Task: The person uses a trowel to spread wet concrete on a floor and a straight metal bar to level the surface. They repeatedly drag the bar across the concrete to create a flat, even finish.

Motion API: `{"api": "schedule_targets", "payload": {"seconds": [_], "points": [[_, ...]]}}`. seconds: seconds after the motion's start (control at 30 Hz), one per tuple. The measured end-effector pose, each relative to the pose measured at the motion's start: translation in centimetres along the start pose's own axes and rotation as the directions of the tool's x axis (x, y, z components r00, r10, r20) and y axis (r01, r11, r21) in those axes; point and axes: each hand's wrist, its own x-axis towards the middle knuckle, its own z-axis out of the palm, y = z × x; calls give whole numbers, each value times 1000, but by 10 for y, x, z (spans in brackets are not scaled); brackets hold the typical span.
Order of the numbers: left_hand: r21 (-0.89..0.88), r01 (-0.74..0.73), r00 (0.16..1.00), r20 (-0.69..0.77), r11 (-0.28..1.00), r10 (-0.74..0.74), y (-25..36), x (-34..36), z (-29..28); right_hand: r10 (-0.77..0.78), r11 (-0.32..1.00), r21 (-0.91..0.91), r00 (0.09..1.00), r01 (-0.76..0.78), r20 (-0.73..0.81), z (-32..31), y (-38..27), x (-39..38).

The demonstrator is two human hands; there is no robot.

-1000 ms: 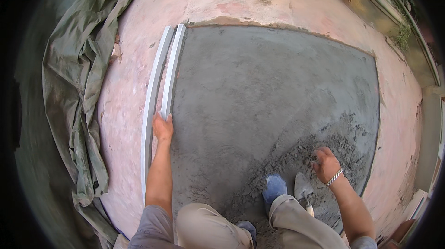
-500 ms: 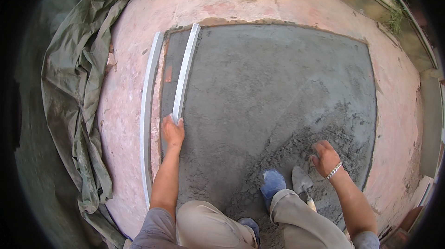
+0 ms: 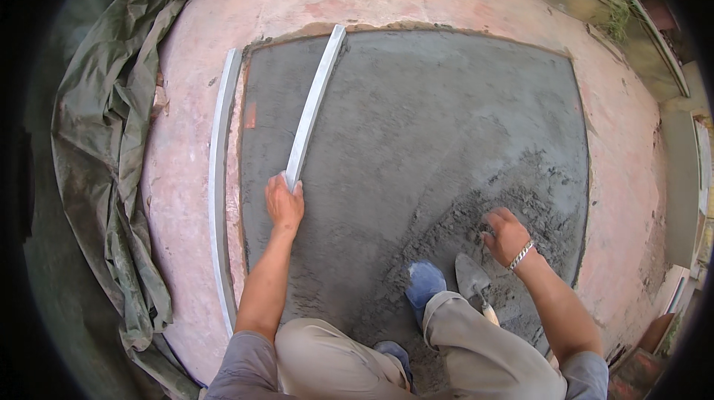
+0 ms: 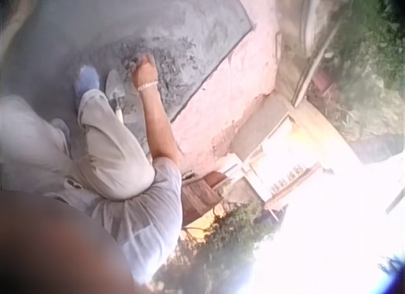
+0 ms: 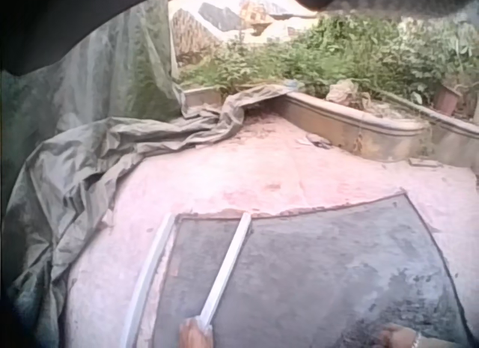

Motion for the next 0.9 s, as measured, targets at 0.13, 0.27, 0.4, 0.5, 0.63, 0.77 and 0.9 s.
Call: {"api": "schedule_targets", "payload": {"seconds": [0.13, 0.27, 0.4, 0.5, 0.63, 0.77, 0.9], "points": [[15, -32, 998, 64, 999, 31, 16, -5, 3, 5, 1000, -25, 1000, -5, 10, 0, -4, -2], [6, -102, 989, 110, 995, 100, 44, -19, 12, 32, 999, -40, 999, -31, 24, -1, -9, -2], [-127, -183, 945, 253, 975, 210, 80, -49, 11, 1, 999, -50, 1000, 1, 29, 2, -12, -1], [-189, -146, 924, 326, 971, 202, 88, -56, 5, -33, 998, -45, 999, 34, 15, 4, -8, -1], [-135, -40, 996, 78, 990, 50, 31, -27, -16, -6, 999, -46, 1000, 8, 30, 6, 1, -7], [-67, 216, 976, -22, 974, -218, -40, -6, -31, 0, 997, -71, 1000, 1, 22, 5, 4, -10], [-24, 305, 951, -50, 952, -306, -73, -2, -28, 62, 997, -58, 995, -57, 81, 5, 2, -7]]}}
